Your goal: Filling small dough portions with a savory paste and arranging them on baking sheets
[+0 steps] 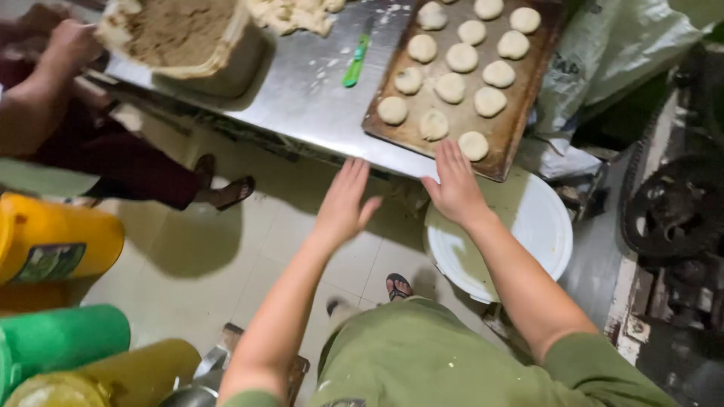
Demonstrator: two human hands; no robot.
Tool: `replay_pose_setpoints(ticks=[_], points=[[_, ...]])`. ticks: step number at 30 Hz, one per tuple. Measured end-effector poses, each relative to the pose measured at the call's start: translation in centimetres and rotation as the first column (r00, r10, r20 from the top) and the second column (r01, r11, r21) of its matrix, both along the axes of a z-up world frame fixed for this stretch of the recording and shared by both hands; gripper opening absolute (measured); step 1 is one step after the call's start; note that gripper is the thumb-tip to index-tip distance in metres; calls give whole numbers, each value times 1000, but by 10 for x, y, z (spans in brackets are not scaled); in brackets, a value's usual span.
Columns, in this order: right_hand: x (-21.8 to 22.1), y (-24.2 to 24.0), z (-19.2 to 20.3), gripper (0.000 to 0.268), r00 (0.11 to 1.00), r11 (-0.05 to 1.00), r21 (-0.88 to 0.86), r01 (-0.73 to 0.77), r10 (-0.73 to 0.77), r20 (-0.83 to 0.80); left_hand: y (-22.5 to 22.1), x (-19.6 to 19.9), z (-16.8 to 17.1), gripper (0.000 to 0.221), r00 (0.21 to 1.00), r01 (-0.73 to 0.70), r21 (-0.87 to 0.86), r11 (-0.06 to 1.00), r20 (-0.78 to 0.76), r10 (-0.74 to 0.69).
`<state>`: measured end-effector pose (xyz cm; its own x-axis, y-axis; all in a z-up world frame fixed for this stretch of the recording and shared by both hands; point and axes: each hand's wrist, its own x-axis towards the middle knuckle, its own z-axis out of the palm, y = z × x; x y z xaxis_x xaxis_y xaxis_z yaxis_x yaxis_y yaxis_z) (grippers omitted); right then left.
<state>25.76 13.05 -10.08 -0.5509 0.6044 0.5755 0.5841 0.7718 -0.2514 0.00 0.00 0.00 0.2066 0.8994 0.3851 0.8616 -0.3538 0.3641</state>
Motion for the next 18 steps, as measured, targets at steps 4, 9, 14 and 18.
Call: replay_pose_setpoints(ticks=[4,9,14,18], points=[[-31,32,34,87,964,946,-286,152,-78,253,121,-3,-35,69,971,79,-49,996,-224,-88],[-54,53,24,97,872,920,-289,263,-99,480,199,-8,-89,70,902,165,-157,974,-376,-213],[-59,53,23,97,831,898,-311,312,-99,547,180,-21,-62,74,918,261,-248,933,-234,-320],[-60,100,52,84,889,941,-166,295,-206,408,215,-40,-18,66,914,370,-133,919,-125,-386]])
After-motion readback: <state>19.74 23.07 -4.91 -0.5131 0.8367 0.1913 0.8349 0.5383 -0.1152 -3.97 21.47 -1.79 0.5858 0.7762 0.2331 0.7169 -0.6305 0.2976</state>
